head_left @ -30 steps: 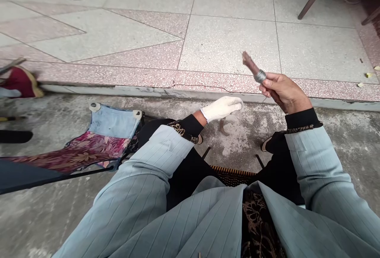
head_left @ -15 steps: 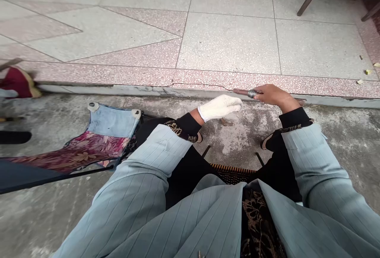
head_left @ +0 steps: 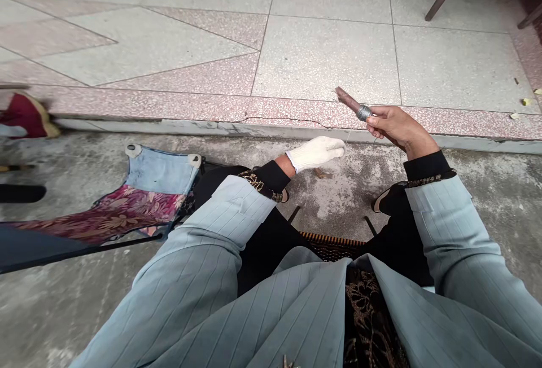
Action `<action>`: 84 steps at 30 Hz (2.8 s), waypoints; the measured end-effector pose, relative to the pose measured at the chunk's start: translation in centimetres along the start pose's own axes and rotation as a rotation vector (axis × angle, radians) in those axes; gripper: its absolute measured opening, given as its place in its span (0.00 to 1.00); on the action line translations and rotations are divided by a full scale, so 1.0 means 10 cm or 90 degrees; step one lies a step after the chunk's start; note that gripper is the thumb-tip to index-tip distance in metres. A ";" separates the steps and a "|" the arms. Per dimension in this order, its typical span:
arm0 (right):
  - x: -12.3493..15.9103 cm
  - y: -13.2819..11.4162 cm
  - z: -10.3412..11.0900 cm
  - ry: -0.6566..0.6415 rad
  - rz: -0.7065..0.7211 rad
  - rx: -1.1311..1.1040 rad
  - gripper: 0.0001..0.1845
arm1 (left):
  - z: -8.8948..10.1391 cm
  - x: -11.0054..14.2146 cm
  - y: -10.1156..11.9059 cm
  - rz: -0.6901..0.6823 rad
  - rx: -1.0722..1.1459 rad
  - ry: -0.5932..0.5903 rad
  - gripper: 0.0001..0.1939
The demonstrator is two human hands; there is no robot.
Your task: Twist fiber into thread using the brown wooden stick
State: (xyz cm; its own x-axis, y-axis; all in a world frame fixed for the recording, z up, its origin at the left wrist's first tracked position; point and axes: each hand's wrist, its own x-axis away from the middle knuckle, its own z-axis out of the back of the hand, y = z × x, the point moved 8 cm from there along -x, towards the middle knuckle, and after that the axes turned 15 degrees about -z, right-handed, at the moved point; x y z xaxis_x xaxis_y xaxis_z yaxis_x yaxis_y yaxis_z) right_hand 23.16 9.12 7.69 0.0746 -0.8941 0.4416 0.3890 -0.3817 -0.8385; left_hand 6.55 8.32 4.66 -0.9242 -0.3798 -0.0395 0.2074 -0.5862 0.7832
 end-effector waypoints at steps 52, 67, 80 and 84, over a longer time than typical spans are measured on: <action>-0.04 0.15 -0.20 -0.137 -0.037 -0.175 0.20 | -0.15 -0.01 -0.20 0.024 0.220 0.059 0.16; -0.23 0.61 -0.72 -0.180 -0.186 0.585 0.07 | -0.42 -0.05 -0.20 -0.045 -0.041 -0.120 0.16; 0.03 0.25 -0.56 -0.409 -0.053 0.095 0.24 | 0.01 -0.01 -0.34 0.043 0.323 0.124 0.15; -0.05 0.16 -0.11 -0.165 -0.021 -0.152 0.18 | -0.11 -0.04 -0.29 0.028 0.400 0.124 0.17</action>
State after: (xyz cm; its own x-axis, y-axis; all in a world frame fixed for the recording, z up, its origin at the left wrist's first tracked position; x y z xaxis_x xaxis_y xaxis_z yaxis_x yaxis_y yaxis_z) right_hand 22.77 8.68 5.75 0.3079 -0.8028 0.5107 0.1711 -0.4813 -0.8597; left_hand 6.65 9.41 1.73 -0.8317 -0.5514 -0.0650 -0.0380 -0.0602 0.9975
